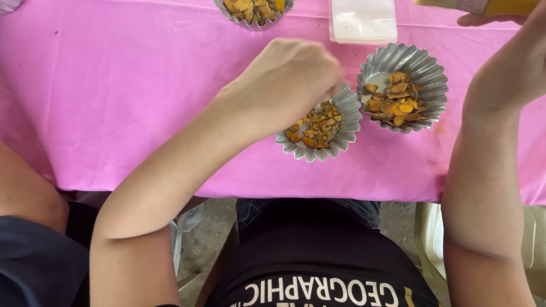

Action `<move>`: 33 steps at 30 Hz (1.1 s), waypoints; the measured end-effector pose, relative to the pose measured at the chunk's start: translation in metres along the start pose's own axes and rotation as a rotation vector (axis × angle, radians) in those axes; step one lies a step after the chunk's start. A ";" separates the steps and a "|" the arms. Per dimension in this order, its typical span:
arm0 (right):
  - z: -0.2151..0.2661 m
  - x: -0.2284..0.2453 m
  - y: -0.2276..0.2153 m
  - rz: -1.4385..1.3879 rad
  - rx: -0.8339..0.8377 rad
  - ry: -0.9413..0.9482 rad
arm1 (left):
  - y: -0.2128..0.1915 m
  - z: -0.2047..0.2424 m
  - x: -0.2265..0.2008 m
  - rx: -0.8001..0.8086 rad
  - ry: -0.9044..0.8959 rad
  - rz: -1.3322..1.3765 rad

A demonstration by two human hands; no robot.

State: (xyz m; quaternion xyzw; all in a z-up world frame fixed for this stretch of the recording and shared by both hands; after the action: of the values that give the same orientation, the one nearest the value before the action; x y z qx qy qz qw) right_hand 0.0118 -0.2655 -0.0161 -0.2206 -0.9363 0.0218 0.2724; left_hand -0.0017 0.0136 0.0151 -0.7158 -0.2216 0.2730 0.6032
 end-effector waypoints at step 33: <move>0.019 0.050 0.059 -0.296 0.367 -0.086 | 0.010 0.035 0.030 -0.138 -0.418 1.046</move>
State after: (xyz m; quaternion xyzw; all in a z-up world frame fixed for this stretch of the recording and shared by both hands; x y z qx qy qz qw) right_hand -0.0120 -0.1891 -0.0165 -0.0264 -0.9495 0.1608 0.2680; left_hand -0.0023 0.0573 -0.0032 -0.6988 0.0305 0.6563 0.2828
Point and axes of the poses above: each hand's wrist, its own z-axis away from the middle knuckle, its own y-axis out of the palm, x = y × z, the point moved 3 cm from there along -z, towards the middle knuckle, and after that the axes turned 9 degrees about -z, right-handed, at the moved point
